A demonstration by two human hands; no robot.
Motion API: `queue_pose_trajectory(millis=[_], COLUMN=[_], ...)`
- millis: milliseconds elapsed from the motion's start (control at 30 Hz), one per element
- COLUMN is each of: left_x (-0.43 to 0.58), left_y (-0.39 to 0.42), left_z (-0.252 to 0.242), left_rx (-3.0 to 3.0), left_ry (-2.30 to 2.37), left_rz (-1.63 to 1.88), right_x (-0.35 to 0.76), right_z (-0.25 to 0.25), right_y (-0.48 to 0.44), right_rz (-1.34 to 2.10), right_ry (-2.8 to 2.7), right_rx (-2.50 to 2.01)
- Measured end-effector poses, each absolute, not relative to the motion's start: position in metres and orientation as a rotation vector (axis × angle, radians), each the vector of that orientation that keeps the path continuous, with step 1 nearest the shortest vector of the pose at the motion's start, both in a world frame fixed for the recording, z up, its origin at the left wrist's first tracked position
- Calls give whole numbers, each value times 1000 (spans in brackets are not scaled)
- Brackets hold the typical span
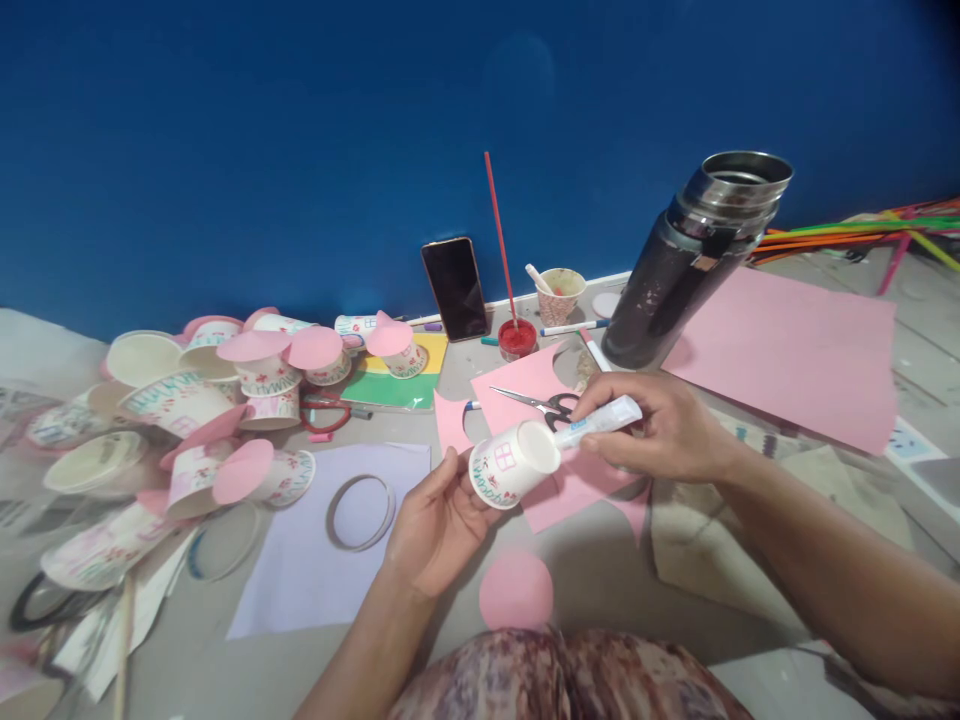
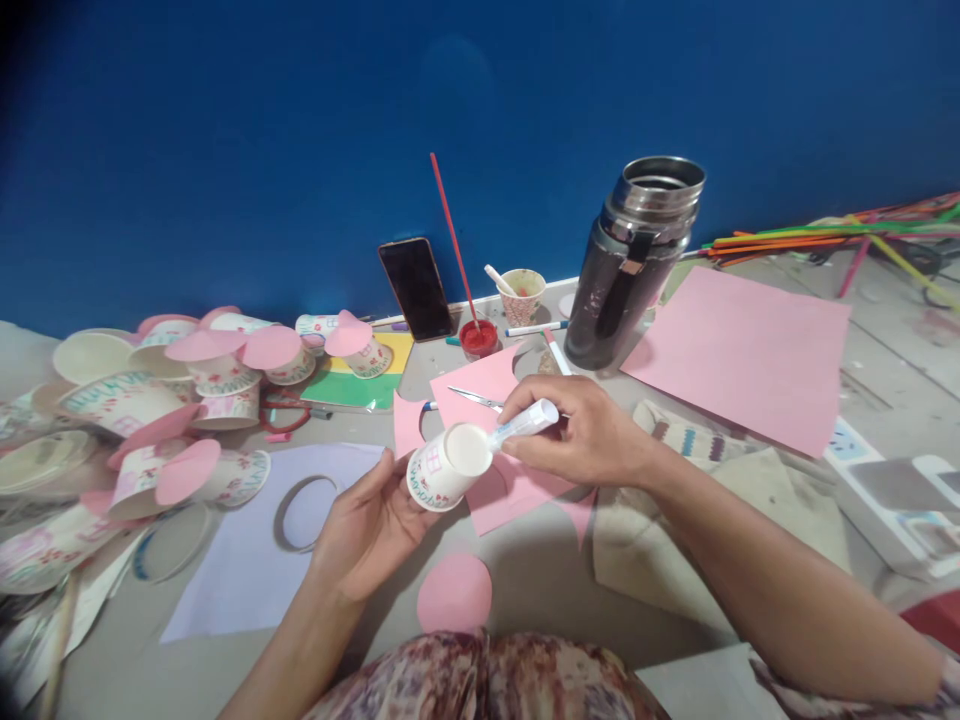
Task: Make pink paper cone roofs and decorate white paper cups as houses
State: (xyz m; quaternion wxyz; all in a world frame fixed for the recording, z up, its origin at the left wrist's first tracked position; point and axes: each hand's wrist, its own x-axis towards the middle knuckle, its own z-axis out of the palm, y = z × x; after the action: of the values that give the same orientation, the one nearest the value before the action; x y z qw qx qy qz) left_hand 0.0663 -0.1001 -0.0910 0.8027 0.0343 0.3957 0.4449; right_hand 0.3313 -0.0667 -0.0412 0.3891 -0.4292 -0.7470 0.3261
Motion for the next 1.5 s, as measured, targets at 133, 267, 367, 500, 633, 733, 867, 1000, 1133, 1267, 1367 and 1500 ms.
queue_pose_trajectory(millis=[133, 267, 367, 500, 633, 733, 867, 1000, 1133, 1267, 1367, 1500], left_x=[71, 74, 75, 75, 74, 73, 69, 57, 40, 22, 13, 17], left_y=[-101, -103, -106, -109, -105, -95, -75, -54, -46, -50, -60, -95], left_z=[-86, -82, -82, -83, -87, -87, -75, -69, -79, -78, -66, -55], left_rx=[176, 327, 432, 656, 632, 488, 622, 750, 929, 1054, 1257, 1824], left_ry=[839, 787, 781, 842, 920, 962, 1003, 1091, 1323, 1504, 1758, 2011], left_rz=[1035, 1038, 1010, 982, 1104, 1199, 1365, 1508, 1408, 1355, 1275, 1239], right_x=[328, 321, 317, 319, 326, 330, 333, 333, 334, 334, 334, 333], right_z=[-43, -40, -42, -53, -62, -63, -64, -66, -67, -68, -69, -68], right_y=[-70, -75, -76, -70, -60, -56, -54, -54, -55, -55, -54, -56], right_rz=[949, 946, 833, 620, 512, 583, 642, 667, 658, 648, 649, 661], right_ry=[-1948, -1899, -1879, -1932, -1880, -1755, -1731, -1731, -1731, -1746, -1741, -1736], right_rx=[-1079, -1032, -1013, -1126, -1294, -1334, -1335, -1303, -1296, -1306, -1314, -1311])
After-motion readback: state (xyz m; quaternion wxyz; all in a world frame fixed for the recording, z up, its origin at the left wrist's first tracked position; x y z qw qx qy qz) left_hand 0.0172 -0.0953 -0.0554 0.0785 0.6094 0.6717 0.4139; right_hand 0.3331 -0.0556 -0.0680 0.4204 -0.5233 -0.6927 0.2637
